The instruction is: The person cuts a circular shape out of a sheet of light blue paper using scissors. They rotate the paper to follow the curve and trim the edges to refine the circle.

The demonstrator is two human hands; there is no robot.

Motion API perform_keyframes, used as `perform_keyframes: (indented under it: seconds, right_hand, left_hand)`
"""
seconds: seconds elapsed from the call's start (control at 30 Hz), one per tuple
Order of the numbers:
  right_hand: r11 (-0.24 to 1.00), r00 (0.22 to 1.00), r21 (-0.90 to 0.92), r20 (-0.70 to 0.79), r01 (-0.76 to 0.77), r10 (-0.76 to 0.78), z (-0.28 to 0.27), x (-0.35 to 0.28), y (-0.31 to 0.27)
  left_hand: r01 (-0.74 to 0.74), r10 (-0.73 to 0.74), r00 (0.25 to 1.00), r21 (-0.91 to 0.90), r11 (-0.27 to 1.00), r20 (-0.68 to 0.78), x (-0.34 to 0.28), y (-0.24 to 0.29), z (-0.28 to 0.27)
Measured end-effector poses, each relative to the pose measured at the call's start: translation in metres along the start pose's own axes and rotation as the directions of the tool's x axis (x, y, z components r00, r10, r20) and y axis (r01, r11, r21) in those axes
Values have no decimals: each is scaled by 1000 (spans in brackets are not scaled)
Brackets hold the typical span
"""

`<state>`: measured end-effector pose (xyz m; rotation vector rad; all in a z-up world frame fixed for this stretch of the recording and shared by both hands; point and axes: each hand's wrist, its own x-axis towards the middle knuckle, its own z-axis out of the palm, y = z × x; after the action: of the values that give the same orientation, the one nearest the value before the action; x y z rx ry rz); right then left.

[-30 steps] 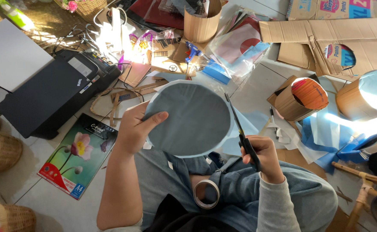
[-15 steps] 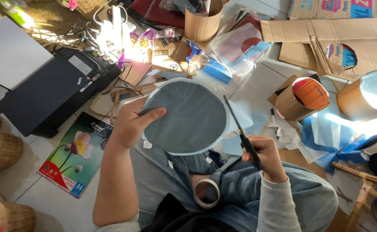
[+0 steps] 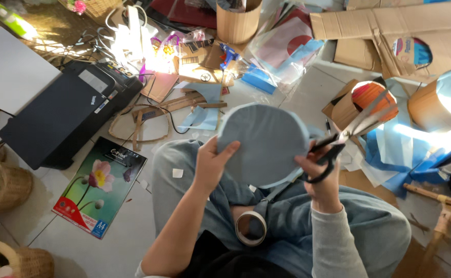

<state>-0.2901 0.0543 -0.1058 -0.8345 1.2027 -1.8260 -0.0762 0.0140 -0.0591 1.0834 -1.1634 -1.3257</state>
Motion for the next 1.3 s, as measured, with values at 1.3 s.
perform_keyframes:
  seconds: [1.3]
  right_hand:
    - [965, 995, 253, -52, -69, 84, -17, 11, 19]
  left_hand:
    - [-741, 908, 134, 648, -173, 397, -10, -49, 27]
